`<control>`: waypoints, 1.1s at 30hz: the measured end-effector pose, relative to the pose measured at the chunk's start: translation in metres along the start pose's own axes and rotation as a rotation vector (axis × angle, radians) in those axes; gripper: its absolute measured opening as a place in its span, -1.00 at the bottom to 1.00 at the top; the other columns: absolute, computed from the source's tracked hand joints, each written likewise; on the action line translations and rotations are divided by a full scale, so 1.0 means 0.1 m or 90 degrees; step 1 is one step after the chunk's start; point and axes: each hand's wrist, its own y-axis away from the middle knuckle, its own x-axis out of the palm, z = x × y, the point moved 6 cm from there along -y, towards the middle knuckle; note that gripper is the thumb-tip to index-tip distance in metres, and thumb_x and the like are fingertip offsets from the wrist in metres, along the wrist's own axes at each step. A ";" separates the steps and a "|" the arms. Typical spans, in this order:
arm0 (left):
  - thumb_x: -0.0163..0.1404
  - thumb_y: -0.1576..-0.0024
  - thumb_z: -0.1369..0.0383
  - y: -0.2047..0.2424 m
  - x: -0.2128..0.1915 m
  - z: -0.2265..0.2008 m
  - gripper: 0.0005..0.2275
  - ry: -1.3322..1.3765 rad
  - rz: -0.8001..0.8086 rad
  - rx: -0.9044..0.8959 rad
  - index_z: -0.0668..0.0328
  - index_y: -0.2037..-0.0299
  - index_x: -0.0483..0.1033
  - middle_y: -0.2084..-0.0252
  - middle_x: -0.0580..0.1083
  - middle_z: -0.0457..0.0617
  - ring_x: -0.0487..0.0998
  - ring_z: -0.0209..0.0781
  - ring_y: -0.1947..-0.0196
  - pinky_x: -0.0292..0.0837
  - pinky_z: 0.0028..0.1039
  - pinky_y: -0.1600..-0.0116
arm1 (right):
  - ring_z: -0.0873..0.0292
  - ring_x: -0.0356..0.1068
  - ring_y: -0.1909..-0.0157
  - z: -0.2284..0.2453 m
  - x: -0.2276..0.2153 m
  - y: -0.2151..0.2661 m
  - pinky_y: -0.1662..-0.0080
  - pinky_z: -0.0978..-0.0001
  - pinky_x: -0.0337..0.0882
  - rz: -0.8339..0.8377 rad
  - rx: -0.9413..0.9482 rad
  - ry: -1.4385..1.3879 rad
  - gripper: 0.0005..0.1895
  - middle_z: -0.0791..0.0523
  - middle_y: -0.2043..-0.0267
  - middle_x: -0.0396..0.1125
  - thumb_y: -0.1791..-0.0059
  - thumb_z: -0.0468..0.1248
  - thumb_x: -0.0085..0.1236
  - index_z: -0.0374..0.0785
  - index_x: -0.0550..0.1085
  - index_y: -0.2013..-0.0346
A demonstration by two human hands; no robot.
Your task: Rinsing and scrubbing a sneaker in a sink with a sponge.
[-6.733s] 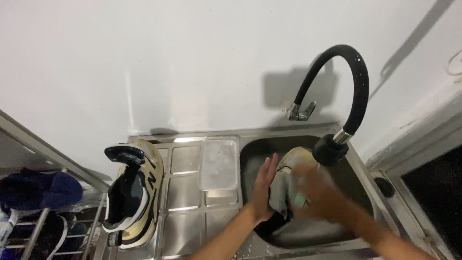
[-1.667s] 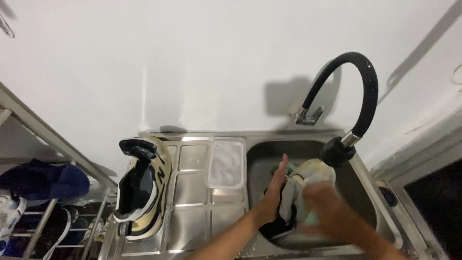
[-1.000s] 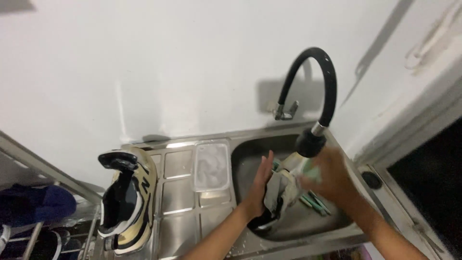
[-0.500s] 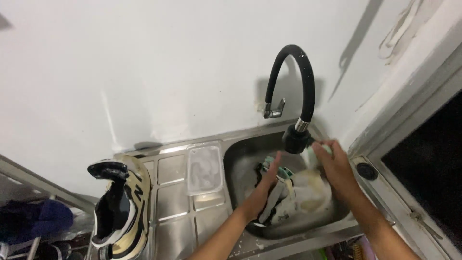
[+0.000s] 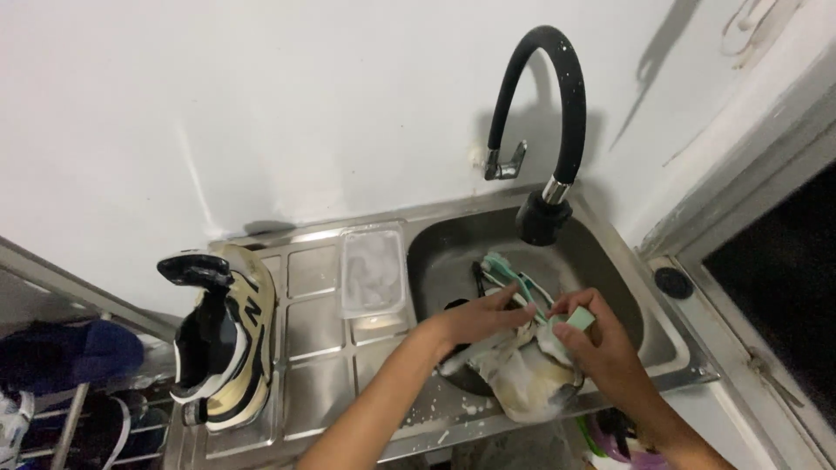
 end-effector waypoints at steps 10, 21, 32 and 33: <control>-0.18 -0.25 0.08 -0.14 -0.31 0.25 -0.19 0.108 -0.199 0.189 -0.14 -0.58 -0.53 0.73 0.08 -0.17 -0.01 -0.35 0.71 -0.12 -0.40 0.50 | 0.15 0.30 -0.07 -0.08 0.34 -0.28 -0.08 0.27 0.27 0.051 -0.157 0.338 -0.61 0.11 0.05 0.23 0.08 -0.10 0.29 -0.12 0.23 0.22; -0.15 -0.24 0.21 -0.32 -0.33 0.55 -0.14 -0.149 -0.068 0.008 -0.13 -0.56 -0.64 0.18 0.51 0.18 0.24 -0.15 0.56 0.08 -0.35 0.42 | 0.24 0.13 0.20 -0.35 0.48 -0.42 0.14 0.41 0.15 0.186 0.056 0.504 -0.58 0.20 0.19 0.07 0.02 0.11 0.24 -0.06 0.26 0.27; -0.19 -0.21 0.22 -0.33 -0.32 0.56 -0.25 0.037 -0.136 0.060 -0.05 -0.57 -0.37 -0.57 -0.01 0.11 0.08 0.04 -0.52 0.04 -0.37 -0.42 | 0.03 0.27 -0.02 -0.19 0.54 -0.33 -0.11 0.22 0.25 0.189 -0.444 0.451 -0.51 0.02 0.04 0.24 0.15 -0.13 0.33 -0.19 0.37 0.03; -0.19 -0.21 0.22 -0.35 -0.36 0.58 -0.25 0.033 -0.144 0.067 -0.05 -0.57 -0.37 -0.57 -0.01 0.11 0.08 0.04 -0.52 0.04 -0.37 -0.42 | 0.03 0.27 -0.02 -0.04 0.62 -0.28 -0.11 0.22 0.25 0.188 -0.456 0.453 -0.51 0.02 0.04 0.24 0.15 -0.13 0.33 -0.19 0.37 0.03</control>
